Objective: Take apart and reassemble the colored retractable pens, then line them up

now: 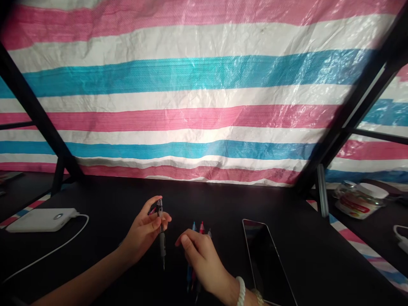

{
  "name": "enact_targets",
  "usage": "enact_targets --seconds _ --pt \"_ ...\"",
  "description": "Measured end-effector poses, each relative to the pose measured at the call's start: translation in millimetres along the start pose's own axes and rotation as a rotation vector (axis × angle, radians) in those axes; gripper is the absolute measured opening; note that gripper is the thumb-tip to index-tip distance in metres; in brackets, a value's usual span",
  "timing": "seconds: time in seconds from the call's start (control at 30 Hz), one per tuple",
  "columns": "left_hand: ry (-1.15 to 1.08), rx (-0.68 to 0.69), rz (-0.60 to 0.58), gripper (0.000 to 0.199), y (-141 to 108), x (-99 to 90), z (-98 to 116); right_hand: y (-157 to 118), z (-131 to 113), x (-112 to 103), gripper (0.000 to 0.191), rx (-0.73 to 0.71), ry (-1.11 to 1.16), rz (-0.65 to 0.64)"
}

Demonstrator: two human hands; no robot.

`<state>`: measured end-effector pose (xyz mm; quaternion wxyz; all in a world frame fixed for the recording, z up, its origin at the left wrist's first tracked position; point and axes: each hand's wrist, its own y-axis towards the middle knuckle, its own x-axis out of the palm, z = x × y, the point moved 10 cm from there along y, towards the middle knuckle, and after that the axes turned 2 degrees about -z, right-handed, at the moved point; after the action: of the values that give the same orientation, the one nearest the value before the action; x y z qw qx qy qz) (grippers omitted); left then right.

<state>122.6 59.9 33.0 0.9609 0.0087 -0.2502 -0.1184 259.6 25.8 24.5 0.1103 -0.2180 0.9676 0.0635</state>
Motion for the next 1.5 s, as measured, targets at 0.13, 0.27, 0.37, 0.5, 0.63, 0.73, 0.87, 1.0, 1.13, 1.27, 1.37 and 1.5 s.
enact_targets --seconds 0.13,0.27,0.37,0.5,0.63,0.73,0.87,1.0,1.13,1.27,1.37,1.5 --pt "0.033 -0.016 0.015 0.063 0 -2.8 -1 0 1 -4 0.052 -0.022 -0.027 0.024" --pt "0.045 -0.029 -0.009 0.059 -1 -0.5 -2 0 3 -5 0.051 -0.014 -0.028 0.034" --pt "0.058 -0.015 0.000 0.064 -1 -0.9 1 0 4 -7 0.050 -0.016 -0.029 0.052" --pt "0.067 -0.006 0.020 0.070 -1 -1.8 3 0 4 -8 0.048 -0.013 -0.068 0.066" --pt "0.061 -0.013 0.023 0.068 0 -2.5 2 0 4 -9 0.046 -0.019 -0.076 0.075" --pt "0.054 -0.017 0.032 0.065 1 -5.1 0 -1 3 -10 0.044 -0.039 -0.068 0.080" --pt "0.056 -0.032 0.041 0.057 3 -8.8 -4 -2 1 -11 0.042 -0.045 -0.086 0.086" --pt "0.075 -0.043 0.022 0.055 2 -7.5 -4 -2 -2 -12 0.040 -0.046 -0.101 0.088" --pt "0.099 -0.034 0.003 0.058 1 -3.9 -2 -1 -4 -12 0.039 -0.055 -0.129 0.093" --pt "0.130 -0.040 0.017 0.059 2 -5.1 -3 -1 -6 -14 0.038 -0.058 -0.135 0.106" --pt "0.202 -0.049 0.040 0.058 4 -9.7 1 -1 -6 -15 0.038 -0.062 -0.134 0.119" --pt "0.506 -0.028 -0.001 0.055 13 -14.3 22 -3 -7 -20 0.038 -0.068 -0.148 0.162"
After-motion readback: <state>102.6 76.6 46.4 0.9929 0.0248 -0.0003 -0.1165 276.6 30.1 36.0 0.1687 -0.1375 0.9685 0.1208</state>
